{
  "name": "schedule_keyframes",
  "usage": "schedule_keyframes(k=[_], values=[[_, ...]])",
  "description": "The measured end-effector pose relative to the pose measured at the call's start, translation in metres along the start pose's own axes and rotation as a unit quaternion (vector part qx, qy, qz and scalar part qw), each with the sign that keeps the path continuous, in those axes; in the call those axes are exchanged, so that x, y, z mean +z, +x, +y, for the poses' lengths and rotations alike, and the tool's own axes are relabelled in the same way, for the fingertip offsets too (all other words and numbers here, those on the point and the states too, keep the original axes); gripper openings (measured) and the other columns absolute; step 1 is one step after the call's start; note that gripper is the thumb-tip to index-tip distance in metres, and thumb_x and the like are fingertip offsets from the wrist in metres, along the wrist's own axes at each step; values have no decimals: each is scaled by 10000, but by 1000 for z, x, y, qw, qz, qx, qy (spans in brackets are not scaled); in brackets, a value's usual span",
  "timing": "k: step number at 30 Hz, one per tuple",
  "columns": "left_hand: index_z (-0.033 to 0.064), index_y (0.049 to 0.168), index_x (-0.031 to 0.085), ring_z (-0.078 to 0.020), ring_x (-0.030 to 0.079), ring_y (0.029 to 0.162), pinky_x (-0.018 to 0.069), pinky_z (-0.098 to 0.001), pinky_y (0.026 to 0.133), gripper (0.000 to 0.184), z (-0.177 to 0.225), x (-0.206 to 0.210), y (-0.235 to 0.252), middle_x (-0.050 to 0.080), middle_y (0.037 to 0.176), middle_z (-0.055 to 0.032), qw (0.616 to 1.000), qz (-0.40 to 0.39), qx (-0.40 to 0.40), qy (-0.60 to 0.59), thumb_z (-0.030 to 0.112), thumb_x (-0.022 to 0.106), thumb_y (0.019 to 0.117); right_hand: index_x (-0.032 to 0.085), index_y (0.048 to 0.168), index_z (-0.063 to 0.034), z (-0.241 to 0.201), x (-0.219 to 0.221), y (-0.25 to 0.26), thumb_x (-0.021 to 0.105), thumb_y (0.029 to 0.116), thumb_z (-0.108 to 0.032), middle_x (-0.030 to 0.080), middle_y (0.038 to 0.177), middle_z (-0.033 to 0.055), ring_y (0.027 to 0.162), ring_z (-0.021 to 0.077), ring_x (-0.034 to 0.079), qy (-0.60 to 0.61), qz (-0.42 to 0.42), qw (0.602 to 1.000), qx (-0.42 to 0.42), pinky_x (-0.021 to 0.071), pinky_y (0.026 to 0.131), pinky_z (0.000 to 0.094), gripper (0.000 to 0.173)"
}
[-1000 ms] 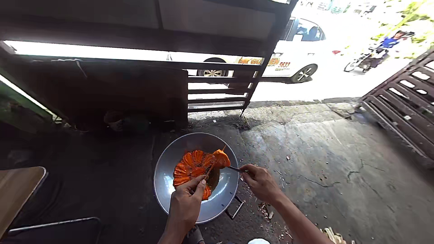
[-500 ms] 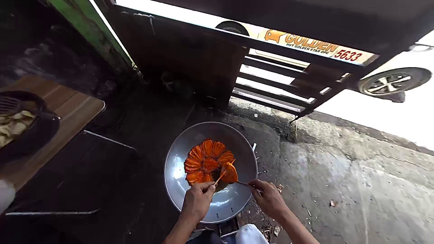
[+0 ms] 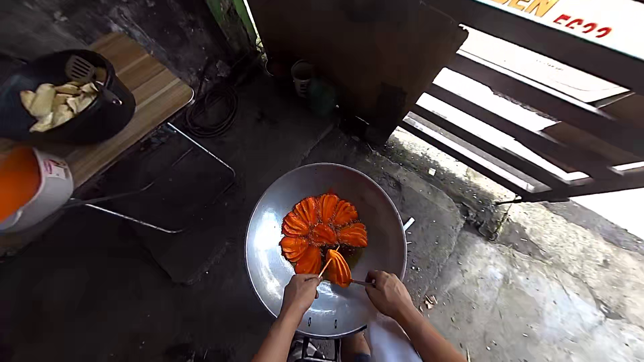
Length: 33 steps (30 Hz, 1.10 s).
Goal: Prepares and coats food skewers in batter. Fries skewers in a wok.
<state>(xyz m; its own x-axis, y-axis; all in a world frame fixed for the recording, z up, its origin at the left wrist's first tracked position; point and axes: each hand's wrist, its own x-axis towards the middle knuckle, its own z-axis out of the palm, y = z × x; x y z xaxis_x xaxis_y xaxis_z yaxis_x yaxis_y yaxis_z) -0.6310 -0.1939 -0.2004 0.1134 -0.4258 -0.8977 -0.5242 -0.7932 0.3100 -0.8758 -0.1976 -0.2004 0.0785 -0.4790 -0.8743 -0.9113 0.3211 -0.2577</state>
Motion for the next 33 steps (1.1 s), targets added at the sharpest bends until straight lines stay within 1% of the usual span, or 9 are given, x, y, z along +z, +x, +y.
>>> schedule_keyframes(k=[3,12,14,16,18,21,27,30,33], values=[[161,1078,777,-70,447,486,354,-267,487,270,-3,5,21,650,713,25,999,-11,-38,-13,324,565,1038,720,1163,-119,-8,-1,21,560,992,-345,725,1148,162,1127,335,683,-3,-35,999,16,529,935,587,326],[149,1044,737,-84,528,543,420,-288,526,271,6,2,46,699,815,16,994,-28,-84,59,343,550,1018,725,1165,-92,-13,4,39,581,977,-326,714,1194,178,1154,335,676,18,-53,995,81,524,954,578,333],[132,1055,738,-128,586,636,468,-350,610,309,8,-1,44,715,879,-10,992,-29,-60,106,350,521,1026,716,1162,-87,-13,5,36,583,976,-333,714,1194,179,1157,334,678,5,-49,995,87,532,948,578,336],[116,1088,753,-221,679,846,523,-462,778,343,11,-5,43,743,999,-69,987,-28,-40,153,337,500,1023,700,1183,-81,-17,2,27,577,982,-338,703,1227,186,1184,344,672,-24,-45,993,102,539,950,583,349],[118,1123,760,-276,699,1040,526,-534,911,353,16,-8,40,745,1116,-103,982,-31,-39,182,330,499,1017,688,1191,-79,-24,-4,11,564,978,-330,699,1246,185,1193,351,672,-61,-27,990,123,547,933,593,352],[125,1134,752,-283,681,1140,529,-555,943,343,25,-12,35,728,1185,-112,976,-23,-50,211,331,516,994,661,1258,-85,-43,-20,-16,508,1010,-294,693,1282,169,1226,339,659,-119,3,982,145,528,973,568,359],[112,1138,730,-299,671,1168,556,-546,916,333,38,-12,30,701,1228,-137,964,-6,-60,258,330,567,947,645,1291,-99,-59,-29,-23,410,1046,-197,714,1223,146,1239,312,634,-200,73,976,50,425,1086,515,353],[77,1192,695,-317,653,1202,545,-557,945,370,40,-13,28,677,1270,-161,963,-9,-58,262,332,560,960,640,1328,-97,-73,-26,-17,403,1049,-132,699,1248,165,1256,344,612,-217,98,971,-33,413,1091,532,368],[72,1171,702,-308,657,1197,550,-551,936,361,39,-12,26,679,1263,-161,964,-9,-58,260,328,551,964,636,1334,-97,-85,-17,-8,436,1026,-64,685,1281,161,1271,349,596,-237,122,961,-77,420,1083,525,369]])
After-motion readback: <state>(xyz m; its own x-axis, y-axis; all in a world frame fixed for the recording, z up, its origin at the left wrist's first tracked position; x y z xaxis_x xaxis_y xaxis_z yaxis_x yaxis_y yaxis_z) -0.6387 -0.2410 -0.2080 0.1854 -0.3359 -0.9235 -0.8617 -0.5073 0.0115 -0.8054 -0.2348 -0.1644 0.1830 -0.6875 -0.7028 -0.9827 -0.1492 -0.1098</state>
